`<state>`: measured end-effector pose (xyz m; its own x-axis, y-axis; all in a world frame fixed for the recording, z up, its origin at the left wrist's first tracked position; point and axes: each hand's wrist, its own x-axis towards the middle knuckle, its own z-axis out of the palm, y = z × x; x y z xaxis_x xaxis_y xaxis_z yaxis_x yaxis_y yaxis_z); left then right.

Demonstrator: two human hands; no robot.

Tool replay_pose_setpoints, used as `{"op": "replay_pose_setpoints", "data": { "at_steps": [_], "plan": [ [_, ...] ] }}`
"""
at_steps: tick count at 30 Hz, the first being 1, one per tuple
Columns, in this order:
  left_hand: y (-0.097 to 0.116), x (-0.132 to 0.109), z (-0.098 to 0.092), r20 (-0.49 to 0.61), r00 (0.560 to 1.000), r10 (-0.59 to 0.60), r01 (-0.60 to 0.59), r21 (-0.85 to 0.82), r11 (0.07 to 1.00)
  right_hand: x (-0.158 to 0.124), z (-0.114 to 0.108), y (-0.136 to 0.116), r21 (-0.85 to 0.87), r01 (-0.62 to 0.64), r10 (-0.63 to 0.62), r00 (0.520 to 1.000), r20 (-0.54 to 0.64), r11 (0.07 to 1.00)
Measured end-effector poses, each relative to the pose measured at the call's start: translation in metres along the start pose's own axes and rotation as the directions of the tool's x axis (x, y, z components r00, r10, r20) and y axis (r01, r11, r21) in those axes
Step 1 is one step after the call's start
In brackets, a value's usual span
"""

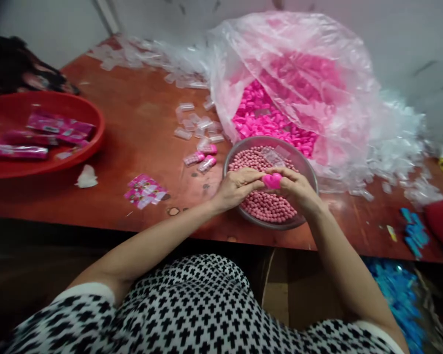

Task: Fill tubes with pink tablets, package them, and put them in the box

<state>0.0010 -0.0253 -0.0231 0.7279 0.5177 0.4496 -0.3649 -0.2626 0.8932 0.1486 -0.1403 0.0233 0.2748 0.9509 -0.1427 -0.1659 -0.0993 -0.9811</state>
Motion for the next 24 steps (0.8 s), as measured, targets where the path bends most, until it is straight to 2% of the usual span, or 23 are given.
{"op": "replay_pose_setpoints", "data": {
  "at_steps": [2,4,6,11,14,16,20,24],
  "plan": [
    [0.000,0.000,0.001,-0.016,0.999,0.040,-0.038,0.111,0.993,0.003,0.005,-0.005,0.078,-0.178,0.172,0.982,0.081,0.981],
    [0.002,0.000,0.001,-0.024,0.999,0.042,-0.037,0.187,0.982,0.005,0.010,-0.006,0.151,-0.271,0.255,0.960,0.118,0.951],
    [0.004,0.000,0.002,-0.029,0.999,0.036,-0.028,0.241,0.970,0.006,0.016,-0.004,0.218,-0.276,0.264,0.961,0.083,0.936],
    [0.008,-0.001,0.005,-0.049,0.998,0.041,-0.020,0.358,0.933,0.011,0.033,0.008,0.300,-0.197,0.236,0.966,-0.102,0.933],
    [0.009,0.001,0.005,-0.039,0.999,0.019,-0.002,0.397,0.918,0.017,0.042,0.013,0.333,-0.166,0.220,0.966,-0.134,0.928],
    [0.009,0.004,0.002,-0.070,0.997,-0.021,0.045,0.349,0.936,0.020,0.045,0.012,0.327,-0.184,0.223,0.971,-0.083,0.927],
    [0.011,0.006,-0.003,-0.139,0.985,-0.105,0.122,0.118,0.986,0.023,0.042,0.002,0.283,-0.179,0.175,0.984,0.038,0.942],
    [0.022,-0.008,-0.008,-0.242,0.954,-0.179,0.172,-0.053,0.984,0.016,0.052,-0.004,0.266,-0.182,0.161,0.982,0.096,0.947]
  ]
}}
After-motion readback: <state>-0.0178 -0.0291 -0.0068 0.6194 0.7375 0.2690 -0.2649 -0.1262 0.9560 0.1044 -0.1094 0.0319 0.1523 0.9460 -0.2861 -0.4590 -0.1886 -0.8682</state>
